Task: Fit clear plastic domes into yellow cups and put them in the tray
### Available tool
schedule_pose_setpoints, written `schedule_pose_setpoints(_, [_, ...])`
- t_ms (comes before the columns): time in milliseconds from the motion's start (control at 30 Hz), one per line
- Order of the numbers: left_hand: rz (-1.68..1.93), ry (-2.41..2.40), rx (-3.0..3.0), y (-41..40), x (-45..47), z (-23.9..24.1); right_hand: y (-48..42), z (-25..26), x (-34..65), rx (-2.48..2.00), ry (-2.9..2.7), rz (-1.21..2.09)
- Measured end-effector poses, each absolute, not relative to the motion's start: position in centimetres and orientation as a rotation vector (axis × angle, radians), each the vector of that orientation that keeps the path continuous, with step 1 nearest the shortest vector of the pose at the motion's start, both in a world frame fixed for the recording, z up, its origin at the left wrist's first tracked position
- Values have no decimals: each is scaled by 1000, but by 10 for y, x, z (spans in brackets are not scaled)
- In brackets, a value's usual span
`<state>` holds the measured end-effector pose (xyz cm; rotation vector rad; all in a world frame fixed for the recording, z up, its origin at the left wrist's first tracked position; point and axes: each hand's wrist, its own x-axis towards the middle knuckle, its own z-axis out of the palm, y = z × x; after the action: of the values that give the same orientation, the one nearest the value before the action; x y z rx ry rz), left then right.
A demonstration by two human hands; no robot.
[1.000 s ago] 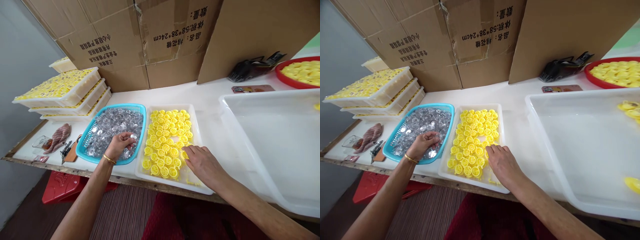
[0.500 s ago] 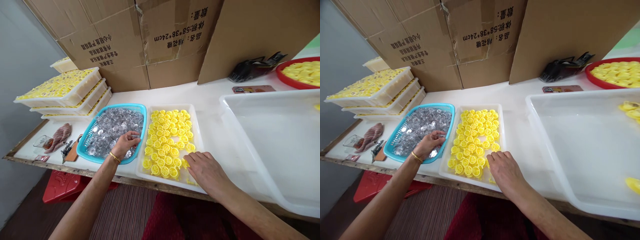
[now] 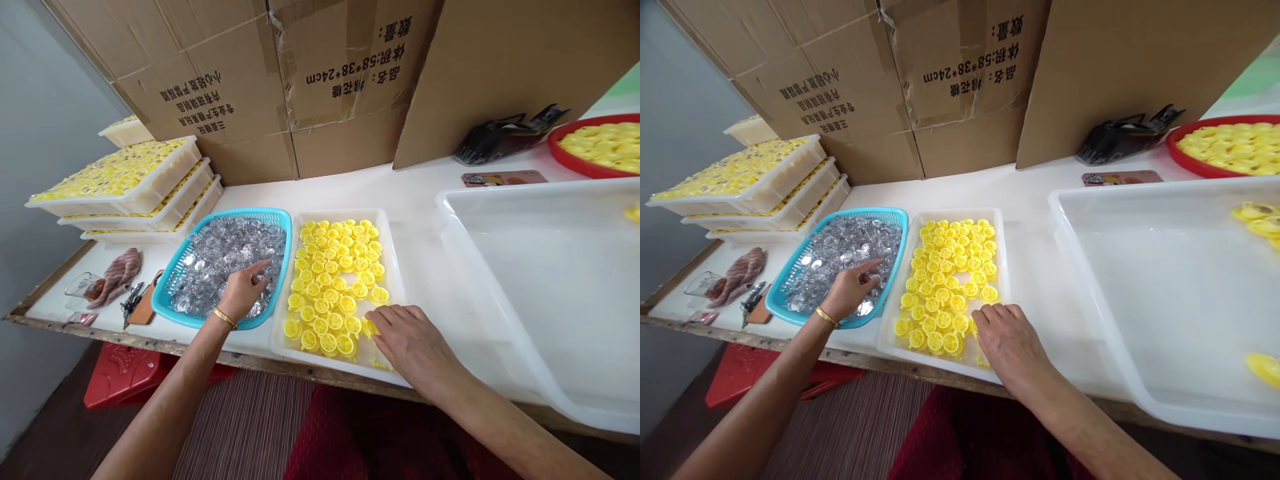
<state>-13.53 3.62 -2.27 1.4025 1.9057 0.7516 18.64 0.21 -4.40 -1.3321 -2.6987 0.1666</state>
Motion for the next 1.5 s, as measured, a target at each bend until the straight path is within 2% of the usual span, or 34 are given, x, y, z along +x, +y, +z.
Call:
schedule_pose_setpoints(167, [875, 1911, 1494, 27, -128, -7, -1, -49, 191, -1236, -2562, 199])
schedule_pose_setpoints(367, [881, 1540, 1288, 12, -69, 17, -6, -48, 189, -1161, -2191, 451])
schedule_pose_setpoints(667, [929, 1204, 1052, 1, -4, 4, -11, -34, 182, -1224, -1900, 717])
schedule_pose_setpoints(1000, [967, 1177, 878, -2, 17, -2, -11, -30, 182, -1243, -1694, 831])
schedule_pose_setpoints(1333, [928, 1294, 1048, -6, 20, -9, -12, -33, 186, -1369, -1463, 1234])
schedule_pose_setpoints(1500, [944, 1283, 1016, -7, 24, -9, -13, -35, 187, -1370, -1458, 1234])
